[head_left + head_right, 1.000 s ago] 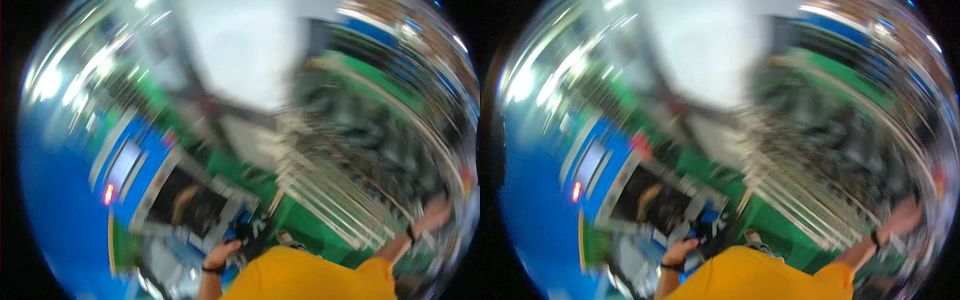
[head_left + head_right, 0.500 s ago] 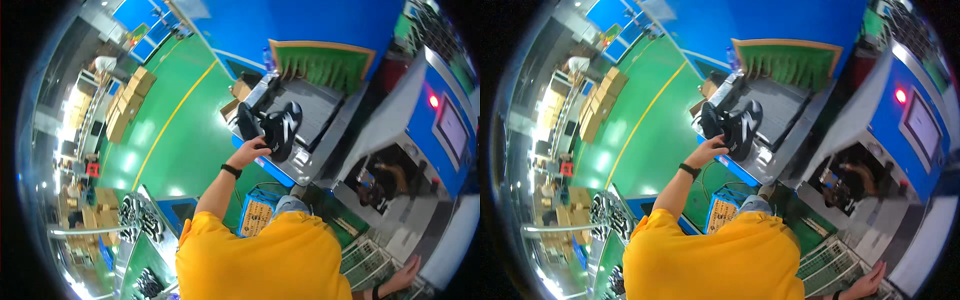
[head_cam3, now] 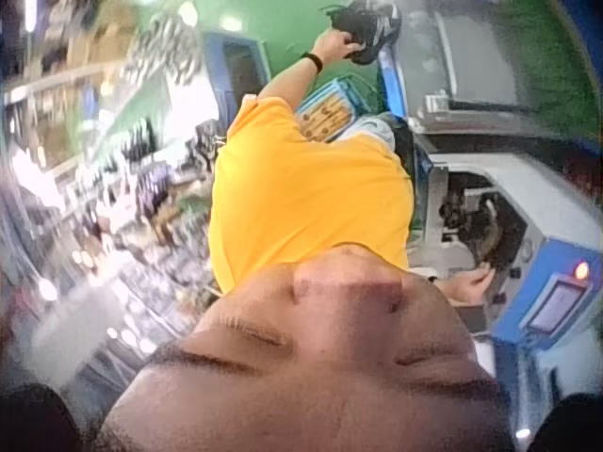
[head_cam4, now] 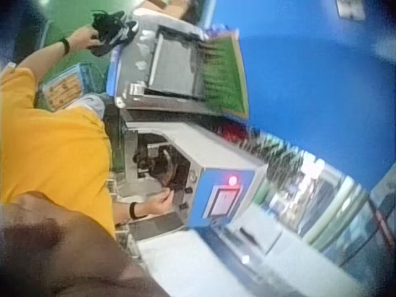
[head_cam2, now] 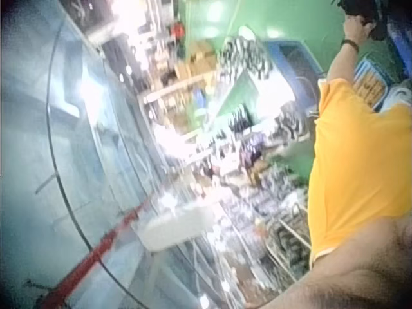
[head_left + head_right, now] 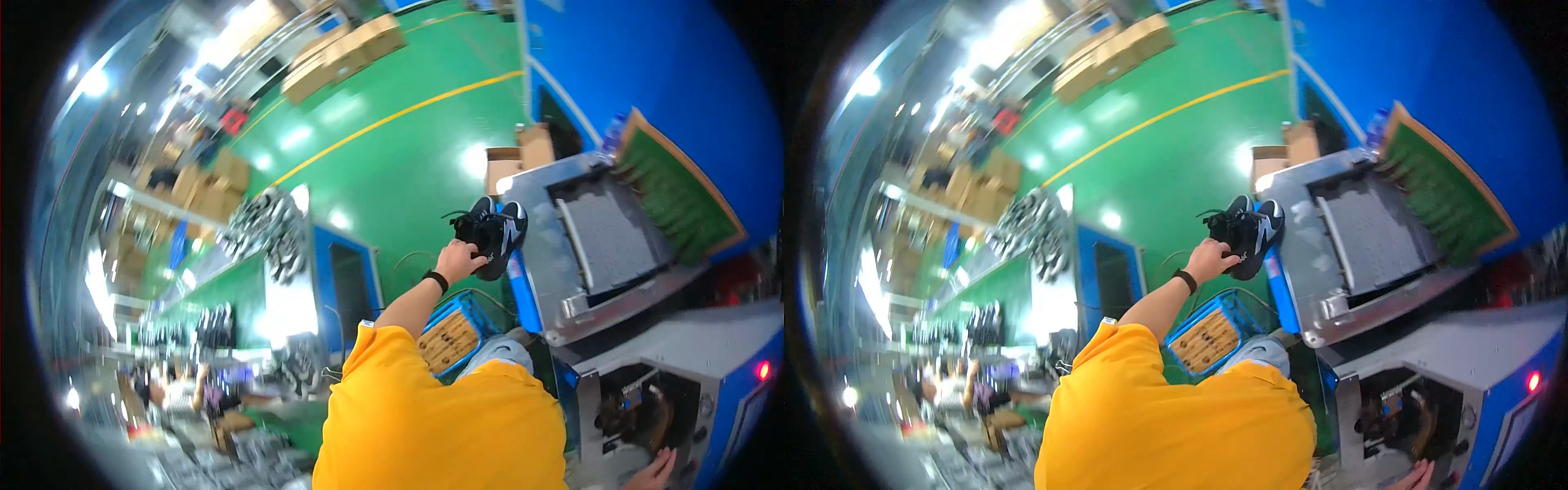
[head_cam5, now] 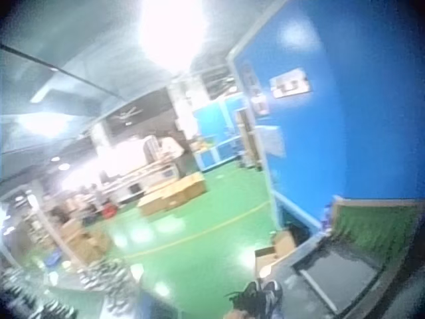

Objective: Operating shoe lasting and assembly machinery to shape and bond shoe components in a factory.

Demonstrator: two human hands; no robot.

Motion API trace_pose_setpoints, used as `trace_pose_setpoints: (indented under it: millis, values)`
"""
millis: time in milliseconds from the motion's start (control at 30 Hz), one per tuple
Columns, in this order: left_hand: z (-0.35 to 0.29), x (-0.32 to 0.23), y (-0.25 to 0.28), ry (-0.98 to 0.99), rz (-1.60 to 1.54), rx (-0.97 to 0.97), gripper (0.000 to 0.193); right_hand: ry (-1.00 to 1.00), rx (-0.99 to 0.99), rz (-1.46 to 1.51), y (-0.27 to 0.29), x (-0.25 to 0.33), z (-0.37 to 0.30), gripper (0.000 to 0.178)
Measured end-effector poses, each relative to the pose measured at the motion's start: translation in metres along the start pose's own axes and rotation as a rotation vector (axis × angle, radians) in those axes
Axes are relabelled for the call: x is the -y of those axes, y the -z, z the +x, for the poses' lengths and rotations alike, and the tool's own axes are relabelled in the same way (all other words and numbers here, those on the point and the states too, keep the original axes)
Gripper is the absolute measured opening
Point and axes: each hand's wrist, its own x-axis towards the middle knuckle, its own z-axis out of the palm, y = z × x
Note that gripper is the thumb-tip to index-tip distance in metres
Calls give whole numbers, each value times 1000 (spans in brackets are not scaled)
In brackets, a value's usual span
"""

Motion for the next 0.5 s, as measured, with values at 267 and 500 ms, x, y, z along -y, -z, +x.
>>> trace_pose_setpoints:
  millis: [267, 500]
  values:
    - [-256, 136, 137, 464, 80, -171, 42, 296, 184, 99, -69, 67, 37, 32]
    - [-402, 207, 218, 1404, 631, -1034, 26, 510, 206, 172, -99, 107, 42, 37]
